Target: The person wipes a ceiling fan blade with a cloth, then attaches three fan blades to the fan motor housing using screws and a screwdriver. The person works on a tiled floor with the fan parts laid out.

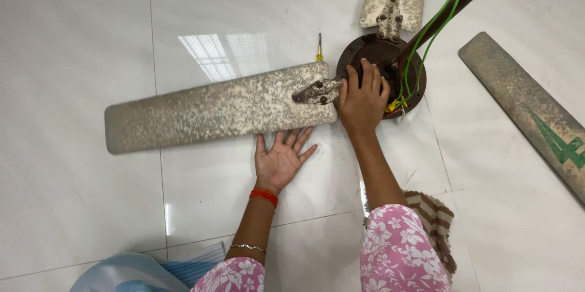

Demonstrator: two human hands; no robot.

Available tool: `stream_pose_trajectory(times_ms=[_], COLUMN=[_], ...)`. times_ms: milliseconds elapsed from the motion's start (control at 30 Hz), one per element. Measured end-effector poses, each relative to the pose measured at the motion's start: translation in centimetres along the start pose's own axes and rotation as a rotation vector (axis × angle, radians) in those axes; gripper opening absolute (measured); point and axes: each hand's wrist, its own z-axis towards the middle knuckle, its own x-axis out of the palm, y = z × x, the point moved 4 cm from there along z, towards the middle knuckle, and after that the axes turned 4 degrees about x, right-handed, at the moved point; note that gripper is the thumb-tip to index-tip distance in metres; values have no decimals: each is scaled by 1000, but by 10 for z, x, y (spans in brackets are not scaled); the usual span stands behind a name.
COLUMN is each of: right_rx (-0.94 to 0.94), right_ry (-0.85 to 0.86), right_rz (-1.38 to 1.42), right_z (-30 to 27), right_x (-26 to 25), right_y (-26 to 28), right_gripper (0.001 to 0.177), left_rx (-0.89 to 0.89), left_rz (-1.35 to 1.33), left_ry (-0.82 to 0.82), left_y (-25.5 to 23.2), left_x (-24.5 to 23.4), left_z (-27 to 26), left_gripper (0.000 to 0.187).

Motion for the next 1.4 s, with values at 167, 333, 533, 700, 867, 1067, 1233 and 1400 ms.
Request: stream_pose_trajectory(times_ms=[167,333,533,700,867,1067,1233,1400], right_rx=[206,459,629,727,649,412,98,-15], right_ry=[-6,98,127,51,-2,172,398,373], right_rz=[-95,-85,5,103,772,1111,482,114], right_z=[9,28,48,60,55,5,8,20], right_x=[19,38,54,70,66,35,59,97], right_y=[17,34,43,41,15,12,69,81], right_gripper=[34,47,54,53,53,39,37,35], left_rx=[-28,-40,-38,-37,-41,-28,-32,-38], left_rz=[124,152,156,143,182,208,184,165], left_ry=[307,343,354,333,322,304,332,333], left_y=[-2,-2,-2,-2,-3,0,-2,-3], left_x=[15,16,17,18,23,16,17,16], left_z=[-3,-5,-6,-6,-7,-6,-5,-4], left_gripper=[81,81,80,80,79,76,76,78])
